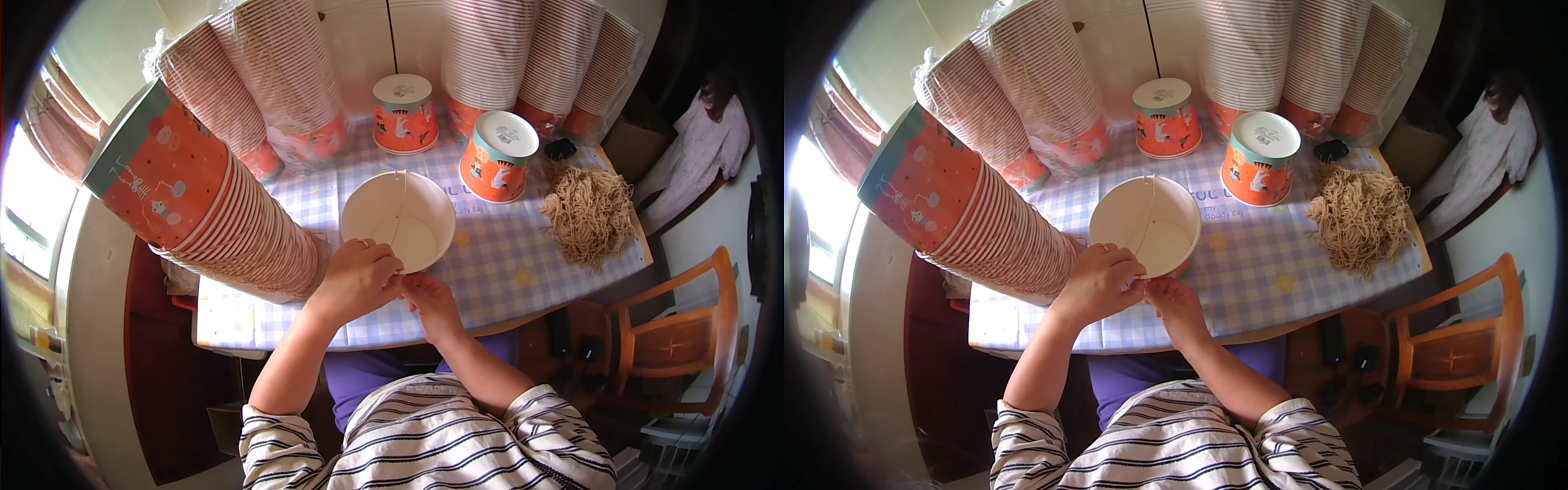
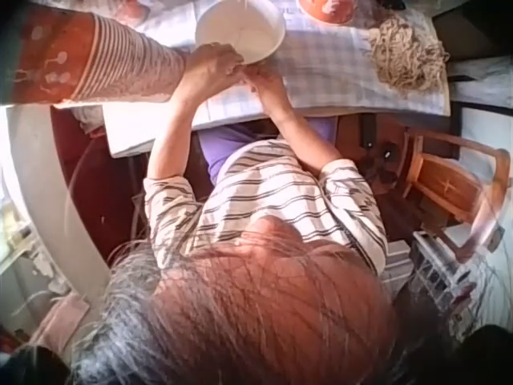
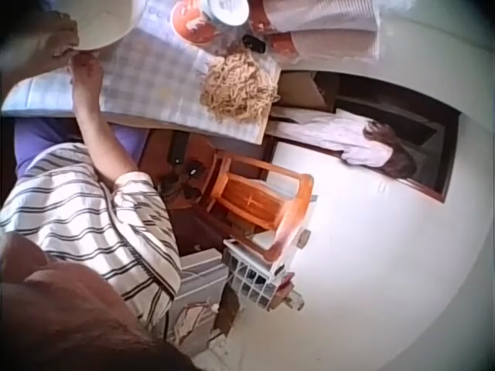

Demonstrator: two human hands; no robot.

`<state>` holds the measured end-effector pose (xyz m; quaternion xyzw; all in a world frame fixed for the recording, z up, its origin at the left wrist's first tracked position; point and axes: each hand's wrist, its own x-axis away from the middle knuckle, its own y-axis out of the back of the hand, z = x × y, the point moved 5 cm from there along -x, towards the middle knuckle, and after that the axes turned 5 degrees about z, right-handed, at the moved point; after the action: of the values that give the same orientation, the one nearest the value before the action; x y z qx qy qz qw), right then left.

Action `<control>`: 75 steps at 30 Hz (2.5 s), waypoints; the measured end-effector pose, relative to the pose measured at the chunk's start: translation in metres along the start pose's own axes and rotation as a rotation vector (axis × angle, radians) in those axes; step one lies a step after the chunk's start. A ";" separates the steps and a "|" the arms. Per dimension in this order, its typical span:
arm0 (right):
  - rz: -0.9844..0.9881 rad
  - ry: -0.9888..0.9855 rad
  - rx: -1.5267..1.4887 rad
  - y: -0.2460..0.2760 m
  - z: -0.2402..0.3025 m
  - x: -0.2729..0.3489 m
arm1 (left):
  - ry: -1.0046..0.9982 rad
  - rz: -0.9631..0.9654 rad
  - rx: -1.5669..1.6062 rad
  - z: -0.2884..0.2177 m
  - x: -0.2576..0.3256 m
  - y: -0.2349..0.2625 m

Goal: Attach string handles to decorative paper buckets.

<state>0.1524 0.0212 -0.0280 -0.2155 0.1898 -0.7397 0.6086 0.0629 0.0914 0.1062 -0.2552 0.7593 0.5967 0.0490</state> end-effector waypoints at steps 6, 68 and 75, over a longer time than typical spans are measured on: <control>-0.013 -0.012 0.048 0.000 0.001 0.000 | -0.019 -0.015 0.008 0.002 0.000 0.000; -0.250 0.867 1.240 -0.028 0.065 0.018 | 0.127 -0.115 0.164 -0.005 0.014 -0.003; -0.174 0.796 1.105 -0.026 0.066 0.021 | 0.146 -0.047 0.185 -0.002 0.013 -0.007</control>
<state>0.1639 0.0038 0.0433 0.4001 -0.0242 -0.7971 0.4516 0.0551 0.0843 0.0951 -0.3103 0.8064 0.5025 0.0309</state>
